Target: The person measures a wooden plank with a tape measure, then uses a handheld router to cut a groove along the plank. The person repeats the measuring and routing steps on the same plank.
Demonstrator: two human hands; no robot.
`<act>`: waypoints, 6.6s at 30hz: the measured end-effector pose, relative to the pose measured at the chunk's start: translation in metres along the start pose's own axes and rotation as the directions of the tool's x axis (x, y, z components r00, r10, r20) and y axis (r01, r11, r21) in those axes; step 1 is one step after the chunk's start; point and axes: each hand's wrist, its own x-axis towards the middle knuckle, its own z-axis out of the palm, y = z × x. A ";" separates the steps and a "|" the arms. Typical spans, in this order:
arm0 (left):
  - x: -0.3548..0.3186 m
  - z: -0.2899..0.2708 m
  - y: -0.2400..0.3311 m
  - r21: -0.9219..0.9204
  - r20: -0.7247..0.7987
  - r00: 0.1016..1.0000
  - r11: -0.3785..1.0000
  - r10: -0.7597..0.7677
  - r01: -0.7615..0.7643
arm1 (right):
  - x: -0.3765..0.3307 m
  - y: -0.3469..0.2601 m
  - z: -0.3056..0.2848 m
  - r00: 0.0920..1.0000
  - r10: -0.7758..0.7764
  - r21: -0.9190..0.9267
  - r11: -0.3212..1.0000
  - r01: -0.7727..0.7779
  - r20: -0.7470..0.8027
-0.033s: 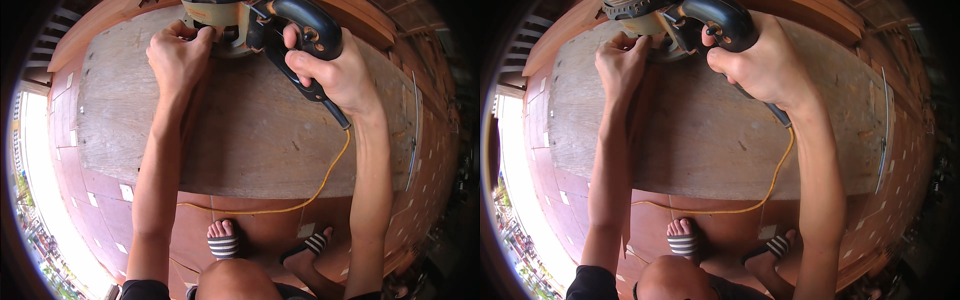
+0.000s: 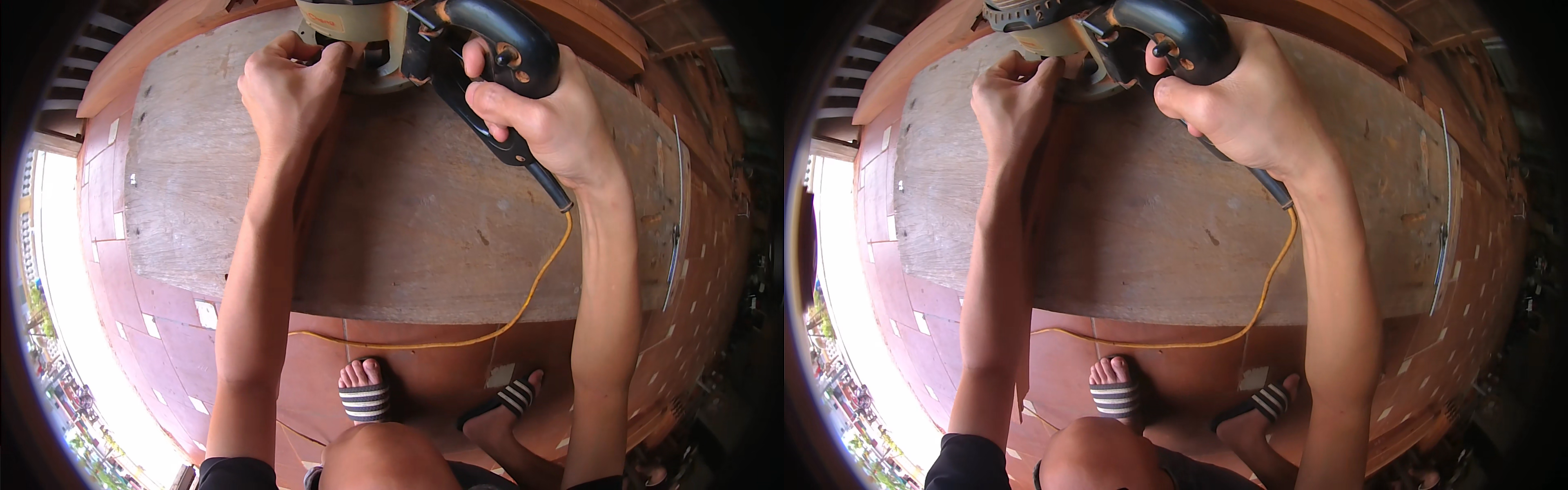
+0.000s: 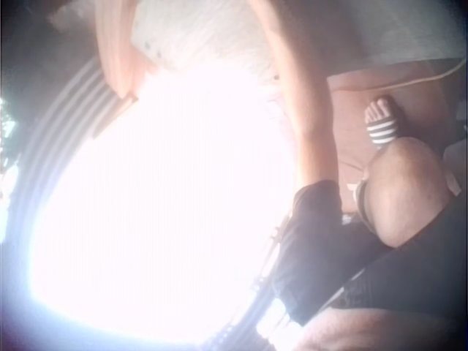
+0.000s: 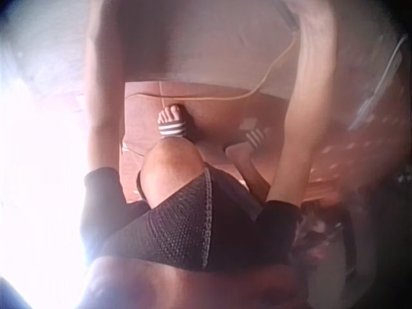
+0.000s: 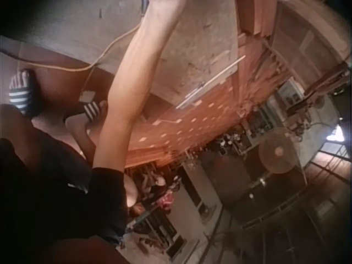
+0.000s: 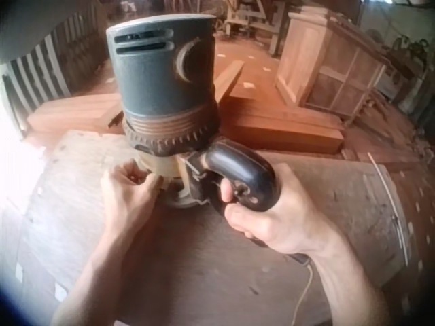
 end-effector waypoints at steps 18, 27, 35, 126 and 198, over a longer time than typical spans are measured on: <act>0.000 0.000 0.008 0.115 0.041 0.999 0.993 0.000 -0.005 | 0.023 -0.010 -0.036 0.989 0.034 0.001 0.999 -0.035 0.145; 0.002 0.002 0.004 0.107 0.005 1.000 0.994 0.018 -0.019 | 0.025 0.001 -0.038 0.977 -0.132 -0.076 0.986 0.146 0.165; 0.003 0.001 0.000 0.104 0.015 0.999 0.993 0.049 -0.050 | 0.022 0.001 -0.034 0.984 -0.100 -0.082 0.990 0.113 0.150; 0.001 -0.001 0.003 -0.102 0.053 0.998 0.994 -0.029 0.034 | 0.034 0.002 -0.040 0.993 0.101 -0.029 0.995 -0.099 0.054; -0.005 0.006 0.006 0.016 0.112 0.993 1.000 0.023 -0.024 | 0.060 0.000 -0.088 0.975 0.112 -0.144 0.986 -0.085 0.192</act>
